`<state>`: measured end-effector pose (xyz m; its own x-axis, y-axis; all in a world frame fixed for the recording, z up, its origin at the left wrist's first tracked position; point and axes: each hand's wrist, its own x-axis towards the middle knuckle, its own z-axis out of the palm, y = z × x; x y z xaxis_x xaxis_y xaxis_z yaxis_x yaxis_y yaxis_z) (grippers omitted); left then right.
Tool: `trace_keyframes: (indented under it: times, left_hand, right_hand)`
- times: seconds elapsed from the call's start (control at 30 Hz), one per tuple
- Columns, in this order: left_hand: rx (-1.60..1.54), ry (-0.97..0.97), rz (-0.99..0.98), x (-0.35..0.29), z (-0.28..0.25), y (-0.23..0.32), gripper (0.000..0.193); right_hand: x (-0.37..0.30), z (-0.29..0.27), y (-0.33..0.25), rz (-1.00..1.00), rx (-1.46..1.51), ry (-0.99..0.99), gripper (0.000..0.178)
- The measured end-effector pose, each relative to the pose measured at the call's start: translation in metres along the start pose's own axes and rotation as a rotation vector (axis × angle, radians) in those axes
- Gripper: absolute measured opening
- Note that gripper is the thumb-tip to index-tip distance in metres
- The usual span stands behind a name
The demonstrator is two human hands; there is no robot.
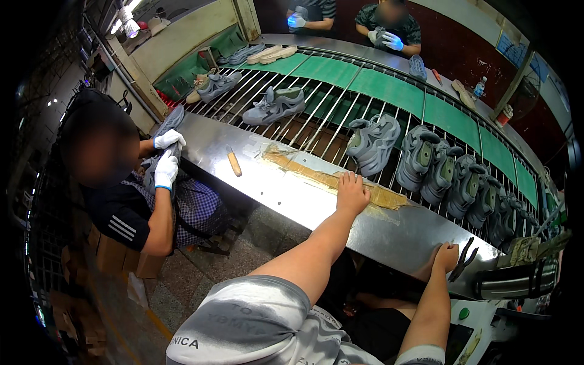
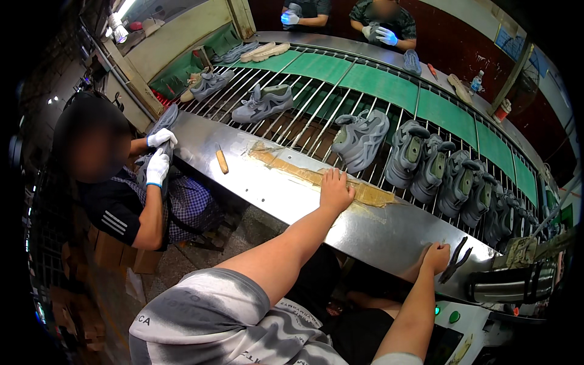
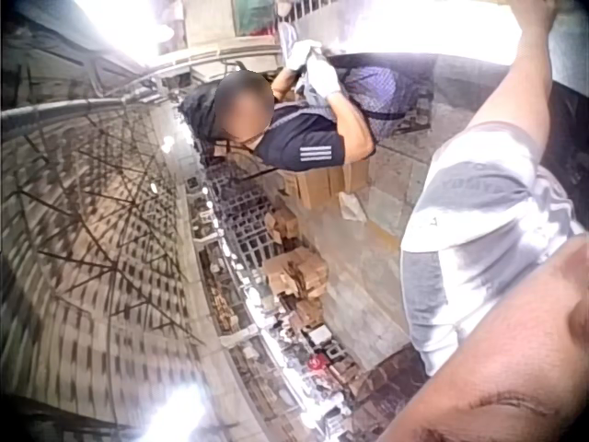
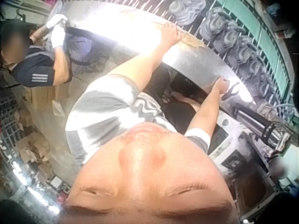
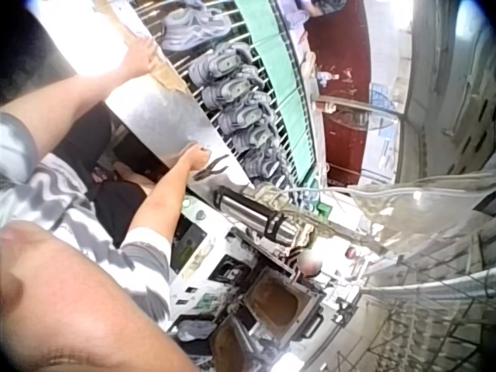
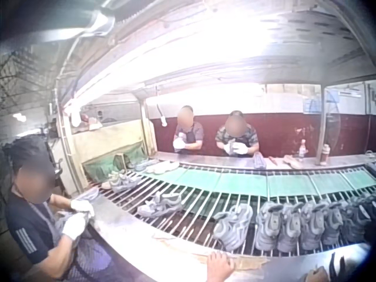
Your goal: The person operates a sole-pressing machine and organizes grey sneakers on a cooling rack by manually placing them and picking them up.
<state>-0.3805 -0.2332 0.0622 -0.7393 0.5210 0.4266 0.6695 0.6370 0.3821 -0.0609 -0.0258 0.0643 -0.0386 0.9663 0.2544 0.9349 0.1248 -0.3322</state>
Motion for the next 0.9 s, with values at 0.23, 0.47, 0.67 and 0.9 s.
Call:
trace_keyframes:
  times: [0.23, 0.47, 0.67, 0.9]
  left_hand:
    - [0.008, 0.003, 0.002, 0.001, 0.002, -0.002, 0.048]
    - [0.007, 0.005, 0.006, 0.004, 0.003, -0.001, 0.048]
    - [0.015, -0.004, 0.001, 0.005, 0.0, -0.002, 0.048]
    - [0.025, -0.015, -0.018, 0.002, 0.004, -0.005, 0.048]
  right_hand:
    - [-0.001, -0.002, -0.002, -0.016, 0.007, 0.005, 0.023]
    - [0.003, 0.0, -0.001, 0.006, -0.005, -0.01, 0.023]
    - [0.002, -0.002, -0.007, 0.012, 0.004, -0.014, 0.024]
    - [-0.002, 0.001, -0.003, -0.01, 0.009, -0.008, 0.023]
